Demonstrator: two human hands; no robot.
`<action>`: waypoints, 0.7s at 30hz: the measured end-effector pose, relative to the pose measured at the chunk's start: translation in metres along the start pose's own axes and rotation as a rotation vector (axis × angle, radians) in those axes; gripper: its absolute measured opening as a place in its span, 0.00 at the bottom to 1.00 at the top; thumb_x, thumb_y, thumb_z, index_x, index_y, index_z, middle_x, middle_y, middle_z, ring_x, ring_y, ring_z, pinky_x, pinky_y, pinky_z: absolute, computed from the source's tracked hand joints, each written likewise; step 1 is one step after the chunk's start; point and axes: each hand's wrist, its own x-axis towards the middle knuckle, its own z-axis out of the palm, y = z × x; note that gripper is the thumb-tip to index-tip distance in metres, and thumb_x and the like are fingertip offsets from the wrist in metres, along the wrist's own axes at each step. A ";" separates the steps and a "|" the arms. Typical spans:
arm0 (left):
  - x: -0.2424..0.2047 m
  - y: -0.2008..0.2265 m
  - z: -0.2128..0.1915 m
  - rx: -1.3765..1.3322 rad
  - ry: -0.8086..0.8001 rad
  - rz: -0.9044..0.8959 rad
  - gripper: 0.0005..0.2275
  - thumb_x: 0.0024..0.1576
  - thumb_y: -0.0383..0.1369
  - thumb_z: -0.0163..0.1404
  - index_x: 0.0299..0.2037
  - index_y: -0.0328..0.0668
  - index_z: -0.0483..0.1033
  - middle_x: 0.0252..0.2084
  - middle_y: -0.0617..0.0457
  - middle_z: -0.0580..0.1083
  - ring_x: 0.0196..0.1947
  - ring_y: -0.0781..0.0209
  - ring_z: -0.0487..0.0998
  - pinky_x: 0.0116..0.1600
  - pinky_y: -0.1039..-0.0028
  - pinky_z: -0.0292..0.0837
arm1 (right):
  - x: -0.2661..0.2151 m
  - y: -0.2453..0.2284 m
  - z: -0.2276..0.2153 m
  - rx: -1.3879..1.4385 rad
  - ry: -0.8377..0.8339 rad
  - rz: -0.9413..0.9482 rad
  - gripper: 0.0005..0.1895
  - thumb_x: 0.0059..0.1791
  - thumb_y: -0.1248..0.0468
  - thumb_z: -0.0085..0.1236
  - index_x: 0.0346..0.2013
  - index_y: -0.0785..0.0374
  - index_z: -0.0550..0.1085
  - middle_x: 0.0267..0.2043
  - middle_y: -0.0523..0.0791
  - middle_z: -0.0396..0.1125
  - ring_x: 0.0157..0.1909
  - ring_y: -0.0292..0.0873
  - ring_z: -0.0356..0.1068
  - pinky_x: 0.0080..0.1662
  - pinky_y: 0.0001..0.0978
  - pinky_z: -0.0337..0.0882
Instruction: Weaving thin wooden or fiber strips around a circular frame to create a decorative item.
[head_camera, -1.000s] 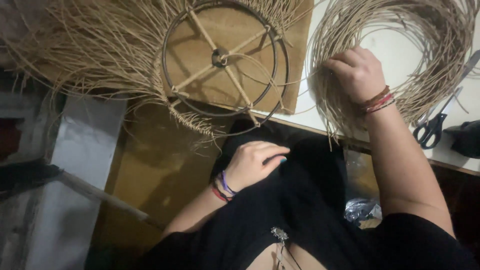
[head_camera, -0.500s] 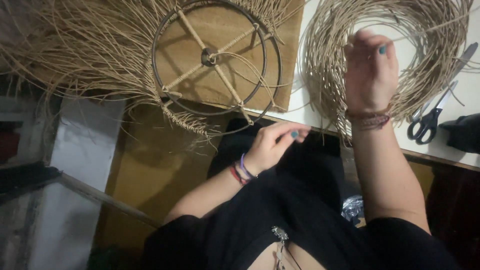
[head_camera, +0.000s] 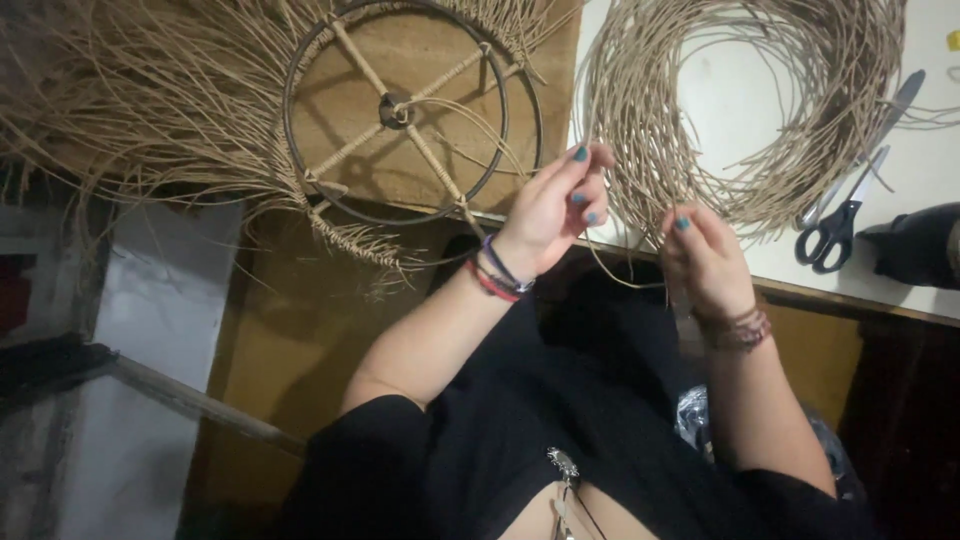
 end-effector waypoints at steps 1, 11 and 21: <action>-0.002 0.007 0.004 0.001 -0.002 -0.001 0.12 0.71 0.40 0.40 0.52 0.43 0.72 0.26 0.66 0.48 0.22 0.66 0.65 0.32 0.79 0.66 | -0.008 0.001 -0.011 0.000 0.002 -0.002 0.11 0.61 0.61 0.39 0.44 0.65 0.67 0.20 0.32 0.45 0.16 0.22 0.45 0.15 0.14 0.48; -0.030 0.116 0.015 0.160 -0.010 0.267 0.14 0.70 0.42 0.40 0.52 0.43 0.74 0.25 0.66 0.48 0.16 0.74 0.55 0.23 0.83 0.52 | -0.057 0.021 -0.063 -0.425 -0.095 0.063 0.12 0.58 0.65 0.47 0.37 0.67 0.77 0.12 0.38 0.55 0.13 0.31 0.54 0.18 0.22 0.56; -0.105 0.024 0.017 0.286 0.303 0.352 0.13 0.68 0.34 0.47 0.56 0.35 0.76 0.53 0.37 0.78 0.50 0.44 0.82 0.49 0.60 0.84 | -0.089 0.026 0.051 -0.397 -0.042 -0.207 0.11 0.56 0.63 0.53 0.36 0.64 0.81 0.26 0.46 0.68 0.27 0.36 0.65 0.28 0.28 0.72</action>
